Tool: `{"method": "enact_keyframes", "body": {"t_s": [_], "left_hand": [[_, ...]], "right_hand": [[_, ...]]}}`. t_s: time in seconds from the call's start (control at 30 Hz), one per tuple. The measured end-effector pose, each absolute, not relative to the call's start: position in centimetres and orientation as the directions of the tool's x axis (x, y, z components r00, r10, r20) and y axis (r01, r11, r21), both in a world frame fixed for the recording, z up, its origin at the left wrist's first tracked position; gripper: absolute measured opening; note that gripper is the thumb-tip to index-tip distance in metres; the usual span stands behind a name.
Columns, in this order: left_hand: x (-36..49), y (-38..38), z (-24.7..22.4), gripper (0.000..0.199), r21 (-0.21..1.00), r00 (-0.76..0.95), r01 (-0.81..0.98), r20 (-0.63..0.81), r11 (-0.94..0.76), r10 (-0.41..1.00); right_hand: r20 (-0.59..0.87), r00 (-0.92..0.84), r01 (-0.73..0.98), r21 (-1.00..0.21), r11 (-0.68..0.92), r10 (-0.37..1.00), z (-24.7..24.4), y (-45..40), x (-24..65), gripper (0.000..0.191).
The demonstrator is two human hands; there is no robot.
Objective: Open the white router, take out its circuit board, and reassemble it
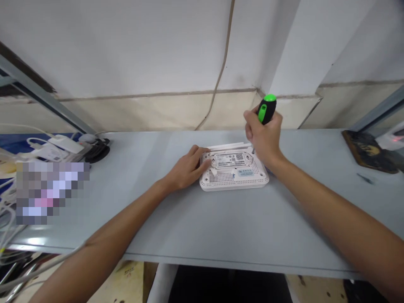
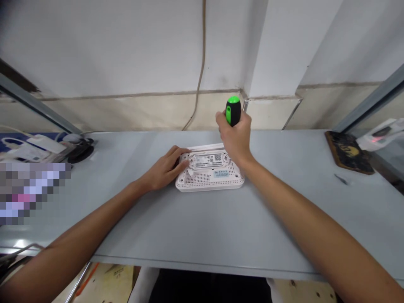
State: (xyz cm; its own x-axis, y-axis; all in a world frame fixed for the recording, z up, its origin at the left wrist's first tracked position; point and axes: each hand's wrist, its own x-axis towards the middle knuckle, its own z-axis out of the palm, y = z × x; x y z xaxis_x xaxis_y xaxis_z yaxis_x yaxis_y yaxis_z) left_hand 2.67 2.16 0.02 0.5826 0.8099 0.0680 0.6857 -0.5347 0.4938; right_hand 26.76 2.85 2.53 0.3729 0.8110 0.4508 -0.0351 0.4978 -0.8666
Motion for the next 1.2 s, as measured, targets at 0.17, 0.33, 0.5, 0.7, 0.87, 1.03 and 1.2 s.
{"method": "enact_keyframes", "body": {"t_s": [0.17,0.33,0.5,0.7,0.87,1.03,1.2], "left_hand": [[2.6,2.3,-0.1,0.049,0.49,0.584,0.684,0.074,-0.54,0.808],[2.7,2.1,-0.2,0.049,0.463,0.59,0.689,0.089,-0.558,0.802],[2.9,2.1,-0.2,0.048,0.476,0.578,0.693,0.081,-0.541,0.812],[2.9,2.6,-0.3,0.045,0.527,0.586,0.647,0.119,-0.551,0.802],[2.8,2.6,-0.5,0.044,0.543,0.609,0.602,0.161,-0.585,0.776],[2.7,2.4,-0.4,0.047,0.51,0.607,0.643,0.116,-0.572,0.786],[2.7,2.8,-0.9,0.045,0.522,0.626,0.607,0.152,-0.6,0.765]], "right_hand": [[0.377,0.333,-0.099,-0.897,0.43,0.864,0.9,3.1,27.0,0.043],[0.467,0.288,-0.174,-0.833,0.526,0.836,5.0,2.4,28.2,0.046],[0.578,0.184,-0.119,-0.79,0.602,0.795,8.4,-0.2,27.0,0.045],[0.412,-0.121,0.054,-0.906,0.42,0.903,6.4,-2.0,23.0,0.057],[0.334,-0.185,0.156,-0.919,0.363,0.924,5.2,-2.4,22.2,0.056],[0.41,-0.095,0.13,-0.898,0.42,0.907,5.6,-2.7,22.4,0.055],[0.323,-0.19,0.07,-0.938,0.341,0.927,5.1,-2.5,21.9,0.053]]}}
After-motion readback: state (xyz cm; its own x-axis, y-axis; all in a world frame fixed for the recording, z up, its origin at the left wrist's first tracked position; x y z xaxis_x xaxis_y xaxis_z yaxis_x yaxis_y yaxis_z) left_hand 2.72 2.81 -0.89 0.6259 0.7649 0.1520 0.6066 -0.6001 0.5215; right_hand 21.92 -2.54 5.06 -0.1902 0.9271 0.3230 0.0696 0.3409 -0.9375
